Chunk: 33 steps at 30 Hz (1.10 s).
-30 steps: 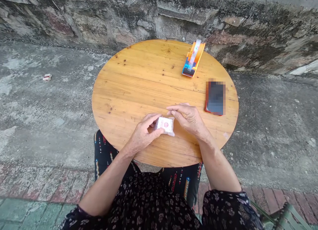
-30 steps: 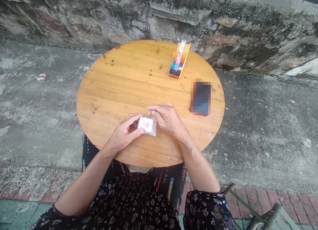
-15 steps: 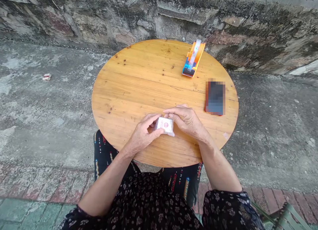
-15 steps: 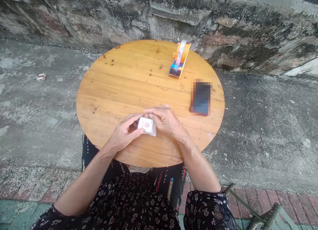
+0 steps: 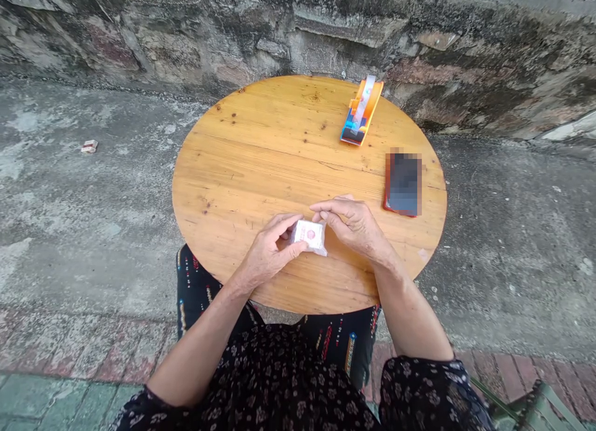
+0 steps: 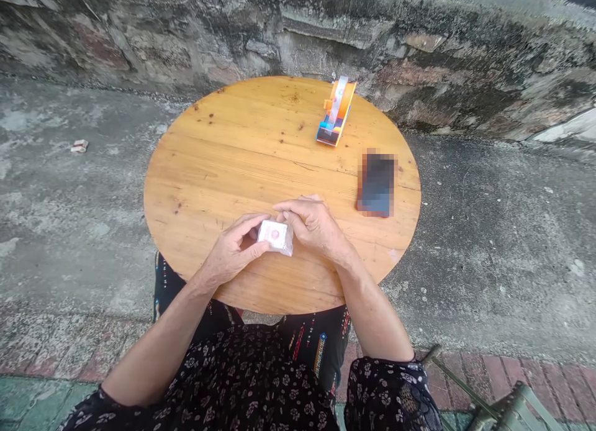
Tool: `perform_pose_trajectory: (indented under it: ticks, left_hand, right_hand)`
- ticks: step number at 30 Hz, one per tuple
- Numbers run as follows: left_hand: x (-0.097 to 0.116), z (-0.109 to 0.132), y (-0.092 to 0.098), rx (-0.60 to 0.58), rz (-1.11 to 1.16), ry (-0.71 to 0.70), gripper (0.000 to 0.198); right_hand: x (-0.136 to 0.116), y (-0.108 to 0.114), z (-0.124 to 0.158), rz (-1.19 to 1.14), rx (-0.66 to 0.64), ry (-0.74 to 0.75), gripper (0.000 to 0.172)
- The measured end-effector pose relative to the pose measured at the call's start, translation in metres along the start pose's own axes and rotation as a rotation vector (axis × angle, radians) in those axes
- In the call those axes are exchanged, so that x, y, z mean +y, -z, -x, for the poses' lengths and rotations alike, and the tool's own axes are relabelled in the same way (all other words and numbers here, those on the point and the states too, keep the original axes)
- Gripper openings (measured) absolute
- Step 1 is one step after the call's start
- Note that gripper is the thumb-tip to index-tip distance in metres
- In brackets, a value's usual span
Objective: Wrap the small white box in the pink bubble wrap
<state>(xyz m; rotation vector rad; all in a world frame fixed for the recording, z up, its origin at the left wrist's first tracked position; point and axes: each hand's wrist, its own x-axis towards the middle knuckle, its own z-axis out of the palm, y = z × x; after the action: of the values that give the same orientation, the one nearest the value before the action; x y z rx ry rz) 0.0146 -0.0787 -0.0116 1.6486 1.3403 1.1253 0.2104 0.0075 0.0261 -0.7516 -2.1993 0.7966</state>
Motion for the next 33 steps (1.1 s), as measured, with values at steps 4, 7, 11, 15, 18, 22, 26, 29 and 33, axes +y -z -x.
perform_pose_trajectory:
  ticks: [4,7,11,15,18,22,26,29,33]
  left_hand:
    - [-0.001,0.000,0.000,-0.001,0.009,-0.003,0.047]
    - [-0.001,0.000,-0.001,0.007,0.011,-0.010,0.047]
    - [-0.002,0.000,-0.001,0.001,0.008,-0.023,0.046]
    - [-0.001,0.000,0.000,0.006,0.005,-0.029,0.046]
    - [0.000,0.000,0.000,0.002,-0.003,-0.031,0.045]
    - [0.001,-0.001,0.001,-0.007,-0.008,-0.017,0.045]
    - [0.002,0.000,0.001,-0.010,0.000,-0.012,0.046]
    - [0.002,0.000,0.000,-0.012,0.001,-0.002,0.046]
    - [0.002,0.000,0.000,-0.004,-0.006,0.000,0.045]
  right_hand:
    - [0.000,-0.001,0.000,-0.014,-0.009,0.014,0.026]
    - [-0.001,-0.001,0.000,-0.021,-0.008,-0.003,0.025]
    - [-0.003,0.000,0.000,-0.017,0.033,-0.059,0.022]
    - [-0.003,0.000,0.000,-0.006,0.009,-0.072,0.023]
    - [-0.003,-0.001,0.000,-0.001,0.021,-0.079,0.023]
    - [0.001,0.001,0.000,0.000,0.097,-0.136,0.017]
    - [0.008,0.002,0.001,-0.010,0.057,-0.214,0.017]
    - [0.012,0.003,0.000,-0.034,0.021,-0.277,0.019]
    - [0.012,0.001,-0.001,-0.150,-0.020,-0.271,0.022]
